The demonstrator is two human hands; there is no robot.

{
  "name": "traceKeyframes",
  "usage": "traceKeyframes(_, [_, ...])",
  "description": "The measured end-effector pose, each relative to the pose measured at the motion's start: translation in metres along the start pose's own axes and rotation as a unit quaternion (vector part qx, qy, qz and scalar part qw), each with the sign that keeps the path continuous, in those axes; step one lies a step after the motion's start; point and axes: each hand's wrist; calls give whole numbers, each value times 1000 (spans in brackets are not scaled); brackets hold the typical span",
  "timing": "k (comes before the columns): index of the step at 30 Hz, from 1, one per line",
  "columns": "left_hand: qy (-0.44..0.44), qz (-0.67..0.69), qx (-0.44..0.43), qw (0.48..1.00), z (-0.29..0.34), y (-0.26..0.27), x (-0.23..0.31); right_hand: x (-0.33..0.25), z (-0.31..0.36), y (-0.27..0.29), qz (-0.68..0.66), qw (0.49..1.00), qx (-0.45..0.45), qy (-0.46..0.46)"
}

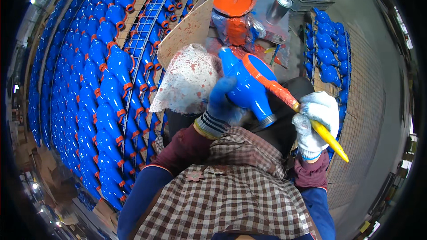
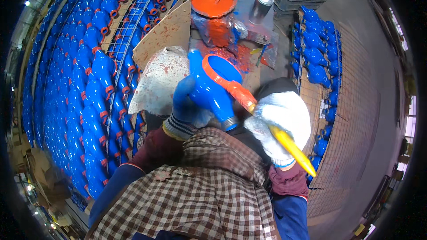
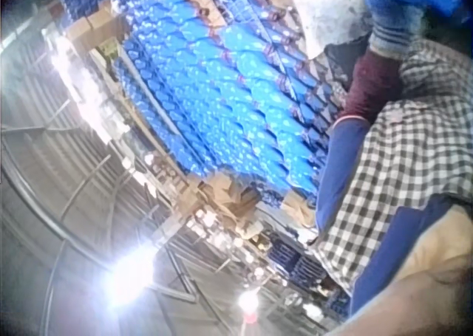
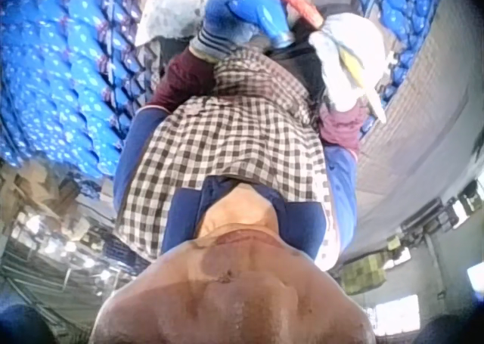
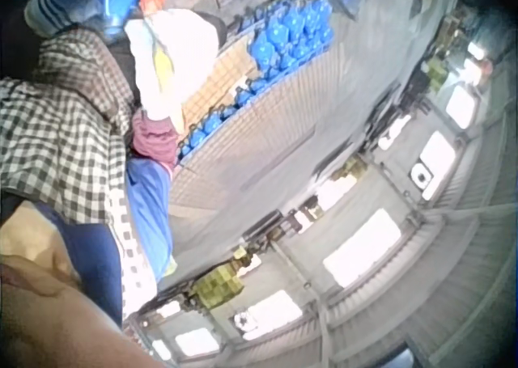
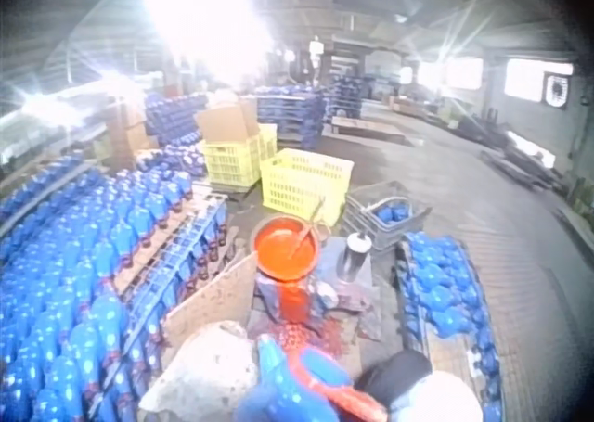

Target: The recorder uses a brush to apply orange/red paint to various blue metal parts on a fabrication floor.

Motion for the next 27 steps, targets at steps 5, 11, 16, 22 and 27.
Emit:
traceKeyframes(5, [96, 196, -156, 963, 3, 9, -3, 15, -5, -5, -51, 997, 56, 6])
traceKeyframes(11, [172, 342, -139, 914, 6, 3, -12, 50, 2, 5, -198, 972, 94, -79])
traceKeyframes(16, [164, 387, -248, 873, 3, -1, -16, 62, -1, -2, -394, 869, 142, -262])
traceKeyframes(22, [151, 73, -30, 985, -1, 14, 16, 59, -7, 4, -376, 887, 199, -178])
traceKeyframes(27, [-74, -580, -20, 811, 6, 3, 24, 48, -51, 2, 17, 988, 54, -145])
Point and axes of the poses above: each hand's wrist, its own z-axis away from the middle knuckle, its own y-axis out of the back of the hand, x = y × z, and after that the axes turned 10 degrees about -z, right-handed
